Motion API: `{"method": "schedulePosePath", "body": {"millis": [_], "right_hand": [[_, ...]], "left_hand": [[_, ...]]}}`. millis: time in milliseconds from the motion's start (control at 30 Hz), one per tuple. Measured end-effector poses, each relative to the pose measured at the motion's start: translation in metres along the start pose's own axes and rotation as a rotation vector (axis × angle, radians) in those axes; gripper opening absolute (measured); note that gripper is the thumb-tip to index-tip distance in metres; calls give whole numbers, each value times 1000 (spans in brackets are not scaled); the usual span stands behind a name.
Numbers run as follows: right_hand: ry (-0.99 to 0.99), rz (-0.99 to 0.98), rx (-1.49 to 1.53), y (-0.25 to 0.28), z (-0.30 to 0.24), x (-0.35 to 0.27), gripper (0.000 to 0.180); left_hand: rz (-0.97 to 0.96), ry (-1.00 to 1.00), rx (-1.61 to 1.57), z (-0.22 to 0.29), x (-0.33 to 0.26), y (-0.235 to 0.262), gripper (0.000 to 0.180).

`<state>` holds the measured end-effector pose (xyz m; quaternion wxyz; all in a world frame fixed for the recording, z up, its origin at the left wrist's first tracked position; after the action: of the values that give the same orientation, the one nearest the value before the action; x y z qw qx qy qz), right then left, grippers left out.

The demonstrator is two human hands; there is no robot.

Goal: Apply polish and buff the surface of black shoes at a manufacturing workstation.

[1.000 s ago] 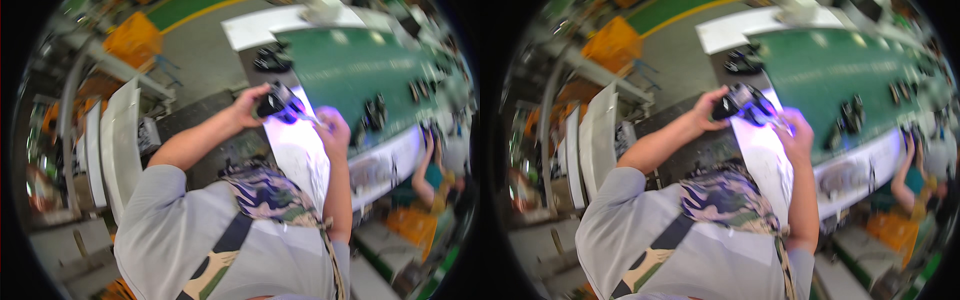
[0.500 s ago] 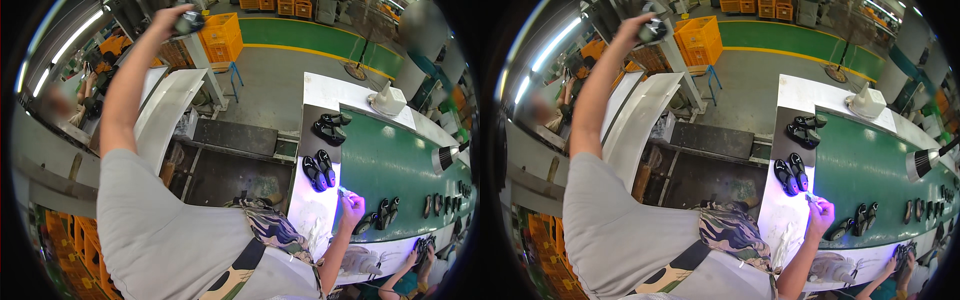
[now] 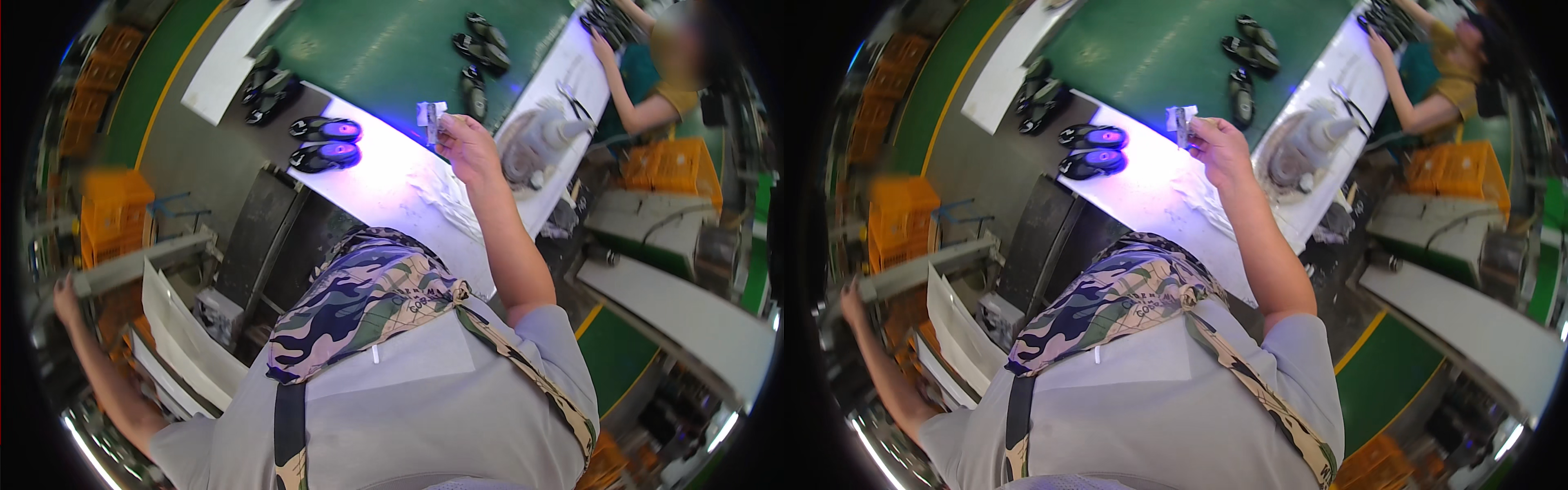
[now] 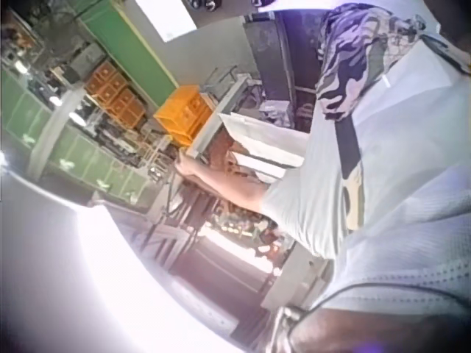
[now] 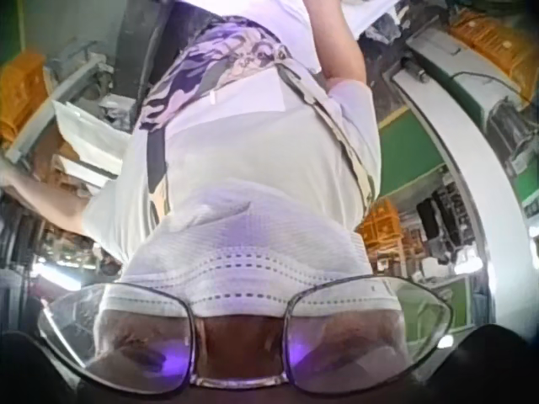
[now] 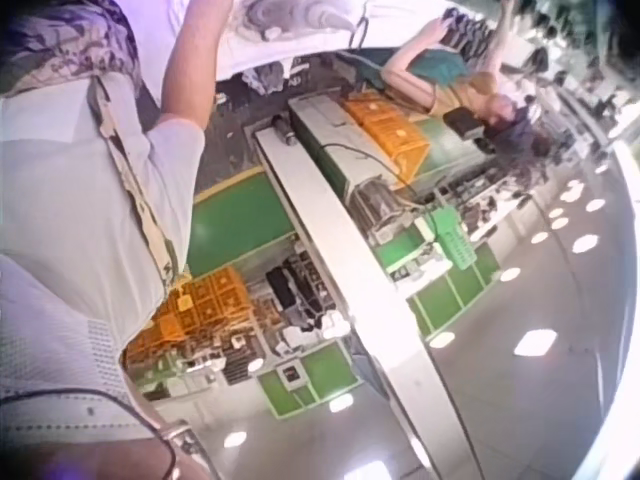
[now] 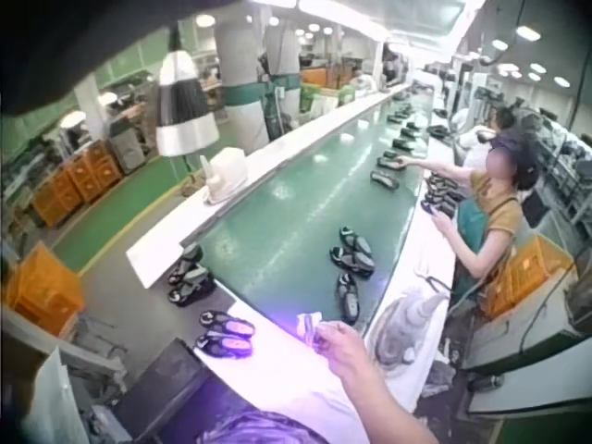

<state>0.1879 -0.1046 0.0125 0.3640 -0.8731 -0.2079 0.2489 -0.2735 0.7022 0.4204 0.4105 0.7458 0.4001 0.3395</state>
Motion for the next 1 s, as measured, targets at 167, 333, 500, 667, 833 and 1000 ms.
{"method": "schedulePosePath", "body": {"millis": [167,333,500,667,833,1000], "right_hand": [[159,314,-121,70,-10,-57,15],[352,703,-453,124,-29,-136,18],[227,1096,-958,166,-52,-184,17],[392,992,-1582,163,-60,-151,13],[285,925,-1808,148,-63,-116,10],[177,870,-1999,158,-60,-96,5]], "left_hand": [[-645,-750,-1089,562,-129,-63,43],[-1416,-972,-1061,841,-359,-63,52],[-1381,-1005,-920,999,-460,-40,68],[-1439,-947,-620,1064,-487,-25,69],[-1580,-858,-795,1063,-459,-67,45],[-2371,-938,-1125,1007,-435,-95,41]]}}
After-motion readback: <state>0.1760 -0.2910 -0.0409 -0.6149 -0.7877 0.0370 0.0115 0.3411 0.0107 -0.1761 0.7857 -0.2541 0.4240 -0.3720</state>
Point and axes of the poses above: each hand's wrist, its own x-axis towards the middle knuckle, its own y-axis out of the back of the hand, z = x × y, the point moved 4 cm from there along x, towards the middle knuckle, and after that the axes turned 12 degrees about -z, right-handed, at the moved point
